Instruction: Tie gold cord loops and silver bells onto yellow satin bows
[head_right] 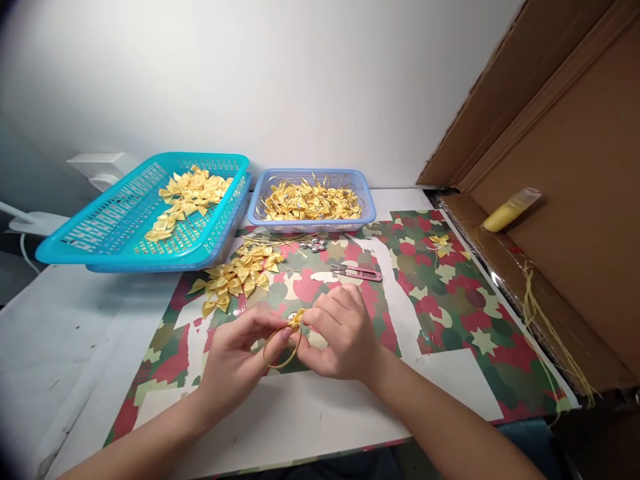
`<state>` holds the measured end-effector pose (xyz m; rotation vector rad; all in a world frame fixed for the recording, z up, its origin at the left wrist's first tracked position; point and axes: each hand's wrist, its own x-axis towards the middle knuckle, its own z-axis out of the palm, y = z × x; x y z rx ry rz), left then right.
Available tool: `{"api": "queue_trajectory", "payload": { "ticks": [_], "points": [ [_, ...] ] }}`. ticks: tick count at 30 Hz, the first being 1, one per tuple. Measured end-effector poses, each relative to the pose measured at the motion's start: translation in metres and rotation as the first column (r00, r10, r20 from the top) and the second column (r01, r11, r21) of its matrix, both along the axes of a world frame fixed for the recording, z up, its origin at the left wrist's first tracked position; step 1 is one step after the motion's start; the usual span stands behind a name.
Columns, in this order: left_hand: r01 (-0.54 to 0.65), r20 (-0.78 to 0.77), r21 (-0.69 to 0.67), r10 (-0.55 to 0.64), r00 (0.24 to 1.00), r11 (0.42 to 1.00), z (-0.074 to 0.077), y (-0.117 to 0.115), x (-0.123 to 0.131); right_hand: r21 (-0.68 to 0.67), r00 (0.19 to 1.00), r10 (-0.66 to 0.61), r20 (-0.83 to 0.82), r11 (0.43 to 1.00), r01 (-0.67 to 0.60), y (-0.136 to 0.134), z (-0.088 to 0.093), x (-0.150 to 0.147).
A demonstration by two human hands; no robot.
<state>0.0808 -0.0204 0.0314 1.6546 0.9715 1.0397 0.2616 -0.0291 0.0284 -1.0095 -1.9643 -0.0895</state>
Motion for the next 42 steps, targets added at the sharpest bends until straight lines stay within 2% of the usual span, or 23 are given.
{"api": "queue_trajectory", "payload": {
  "ticks": [4, 8, 14, 31, 37, 42],
  "points": [
    [-0.029, -0.087, 0.297, 0.057, 0.995, 0.954, 0.001, -0.0017, -0.0012, 0.027, 0.999, -0.033, 0.036, 0.999, 0.033, -0.0011, -0.0013, -0.0029],
    [-0.023, -0.093, 0.392, 0.065, 0.994, 0.92, 0.0025, -0.0006, -0.0006, 0.035, 0.999, -0.034, 0.028, 0.999, 0.033, -0.0026, -0.0014, -0.004],
    [-0.02, -0.089, 0.523, 0.077, 0.993, 0.852, 0.0001, 0.002, -0.0003, 0.003, 0.997, -0.042, -0.072, 0.999, 0.043, -0.0042, -0.0014, -0.0083],
    [-0.007, -0.091, 0.644, 0.085, 0.992, 0.765, -0.0015, 0.0054, -0.0011, -0.073, 0.994, -0.04, -0.106, 0.997, 0.033, -0.0077, 0.0011, -0.0085],
    [-0.005, -0.094, 0.643, 0.085, 0.992, 0.766, -0.0012, 0.0052, -0.0019, -0.07, 0.997, -0.04, -0.069, 0.997, 0.035, -0.0088, 0.0016, -0.0093],
    [0.002, -0.101, 0.63, 0.079, 0.992, 0.776, -0.0021, 0.0051, -0.0026, -0.183, 0.991, -0.057, -0.124, 0.983, 0.033, -0.0085, 0.0002, -0.0102]
  ]
}}
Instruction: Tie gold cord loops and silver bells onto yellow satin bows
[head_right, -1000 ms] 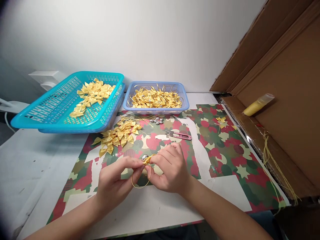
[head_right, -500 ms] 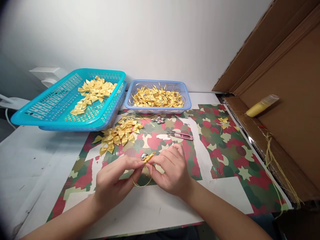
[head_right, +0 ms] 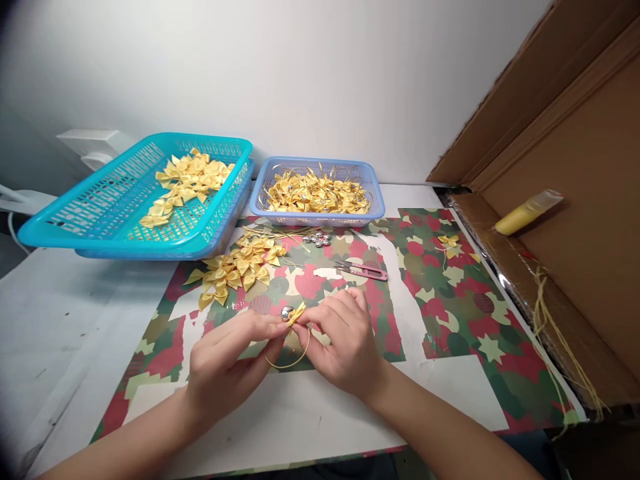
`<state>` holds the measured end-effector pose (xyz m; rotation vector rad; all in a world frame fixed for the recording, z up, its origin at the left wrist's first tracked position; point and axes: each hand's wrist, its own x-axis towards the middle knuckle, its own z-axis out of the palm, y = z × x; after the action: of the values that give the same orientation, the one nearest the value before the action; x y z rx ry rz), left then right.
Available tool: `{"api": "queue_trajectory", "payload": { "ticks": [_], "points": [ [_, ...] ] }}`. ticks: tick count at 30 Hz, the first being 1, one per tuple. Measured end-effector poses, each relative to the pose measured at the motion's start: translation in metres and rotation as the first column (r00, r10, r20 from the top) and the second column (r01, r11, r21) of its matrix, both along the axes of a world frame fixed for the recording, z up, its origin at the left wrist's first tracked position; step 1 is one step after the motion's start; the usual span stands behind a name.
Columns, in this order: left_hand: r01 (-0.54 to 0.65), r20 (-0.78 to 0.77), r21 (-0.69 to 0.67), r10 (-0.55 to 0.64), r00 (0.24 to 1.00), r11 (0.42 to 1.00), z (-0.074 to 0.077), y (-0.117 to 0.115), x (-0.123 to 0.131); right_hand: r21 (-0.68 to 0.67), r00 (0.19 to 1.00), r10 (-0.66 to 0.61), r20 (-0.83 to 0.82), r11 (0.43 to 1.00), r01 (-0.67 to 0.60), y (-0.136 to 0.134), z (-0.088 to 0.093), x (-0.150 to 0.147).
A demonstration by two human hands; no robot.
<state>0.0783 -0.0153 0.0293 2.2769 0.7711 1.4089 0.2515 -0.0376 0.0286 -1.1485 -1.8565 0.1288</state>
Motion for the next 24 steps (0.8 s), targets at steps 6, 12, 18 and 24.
{"api": "queue_trajectory", "payload": {
  "ticks": [6, 12, 18, 24],
  "points": [
    [0.002, 0.01, -0.014, -0.002, 1.0, 1.0, 0.0022, -0.0004, 0.0, -0.116, 0.993, 0.02, -0.113, 0.993, -0.033, 0.0012, -0.0002, 0.0015],
    [0.007, 0.007, -0.024, -0.007, 1.0, 1.0, 0.0007, 0.0006, -0.0004, -0.149, 0.991, 0.034, -0.128, 0.987, -0.054, 0.0004, -0.0001, 0.0011],
    [-0.021, -0.044, -0.107, 0.017, 0.999, 0.994, 0.0052, 0.0016, -0.002, -0.247, 0.99, 0.062, -0.125, 0.965, -0.092, 0.0021, 0.0021, 0.004],
    [-0.034, -0.099, -0.228, 0.011, 0.995, 0.973, 0.0045, 0.0022, -0.0066, -0.389, 0.991, 0.071, -0.113, 0.915, -0.109, 0.0039, 0.0028, 0.0085]
  ]
}}
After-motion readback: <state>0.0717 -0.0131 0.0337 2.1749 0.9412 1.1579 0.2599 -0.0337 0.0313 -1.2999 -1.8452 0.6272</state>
